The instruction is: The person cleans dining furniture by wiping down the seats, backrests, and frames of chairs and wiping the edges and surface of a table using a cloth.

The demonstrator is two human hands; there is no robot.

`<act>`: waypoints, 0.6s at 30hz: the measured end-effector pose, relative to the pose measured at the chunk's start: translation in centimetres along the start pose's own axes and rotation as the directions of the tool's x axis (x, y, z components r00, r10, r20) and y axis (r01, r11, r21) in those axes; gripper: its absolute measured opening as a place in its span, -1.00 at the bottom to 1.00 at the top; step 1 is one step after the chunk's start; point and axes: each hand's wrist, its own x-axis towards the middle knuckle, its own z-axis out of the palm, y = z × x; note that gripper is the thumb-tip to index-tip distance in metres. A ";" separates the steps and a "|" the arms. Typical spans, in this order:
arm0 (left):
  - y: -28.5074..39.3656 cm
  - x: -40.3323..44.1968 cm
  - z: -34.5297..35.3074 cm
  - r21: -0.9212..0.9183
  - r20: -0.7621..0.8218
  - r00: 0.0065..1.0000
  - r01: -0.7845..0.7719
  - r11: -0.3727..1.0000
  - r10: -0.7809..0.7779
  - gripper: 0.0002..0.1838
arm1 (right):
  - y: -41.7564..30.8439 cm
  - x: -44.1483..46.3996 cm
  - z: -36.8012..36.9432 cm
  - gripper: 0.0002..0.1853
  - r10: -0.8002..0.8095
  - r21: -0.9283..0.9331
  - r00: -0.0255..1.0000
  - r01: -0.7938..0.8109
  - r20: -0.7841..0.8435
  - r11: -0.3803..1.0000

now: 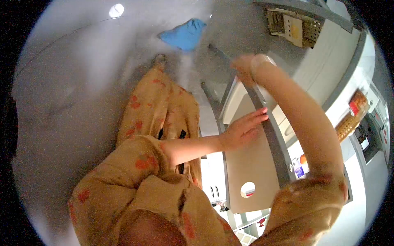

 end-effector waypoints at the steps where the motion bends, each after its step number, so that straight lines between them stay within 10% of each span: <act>1: -1.7 -0.6 -1.1 0.002 0.003 1.000 0.008 1.000 -0.008 -0.50 | 0.3 4.4 -1.4 -0.42 0.099 -0.004 0.991 -0.100 -0.086 0.995; 2: -4.3 -1.1 -2.9 0.032 0.006 0.985 0.174 0.984 -0.174 -0.54 | 0.7 8.0 -4.6 -0.44 0.126 0.150 0.991 -0.132 0.052 0.980; 4: -8.5 -1.7 -7.2 0.067 -0.049 0.882 0.471 0.880 -0.468 -0.63 | 1.3 15.2 -4.8 -0.42 0.297 0.509 0.752 0.059 -0.589 0.858; 5: -10.4 -2.1 -9.9 0.057 -0.108 0.800 0.598 0.800 -0.590 -0.68 | 1.1 19.0 -4.2 -0.42 0.293 0.507 0.750 0.065 -0.593 0.859; 7: -18.5 -5.3 -14.4 0.095 -0.350 0.788 0.567 0.818 -0.506 -0.74 | -0.1 26.5 -1.4 -0.36 0.485 0.840 0.716 0.268 -0.502 0.472; 10: -16.5 -3.7 -22.0 -0.034 -0.467 0.628 0.690 0.723 -0.622 -0.78 | -3.6 33.4 3.6 -0.27 0.506 0.859 0.746 0.173 -0.433 0.481; 13: -23.9 -4.7 -27.0 0.123 -0.558 0.681 0.633 0.765 -0.474 -0.76 | -5.6 40.4 6.1 -0.21 0.553 0.938 0.795 0.060 -0.251 0.340; 16: -29.3 -0.7 -31.3 0.343 -0.609 0.730 0.595 0.727 -0.310 -0.72 | -6.2 46.7 6.9 -0.18 0.640 0.937 0.688 0.196 -0.342 0.290; 18: -31.2 2.0 -34.8 0.502 -0.593 0.774 0.571 0.649 -0.222 -0.69 | -7.5 49.9 7.3 -0.23 0.727 0.827 0.409 0.150 -0.551 0.542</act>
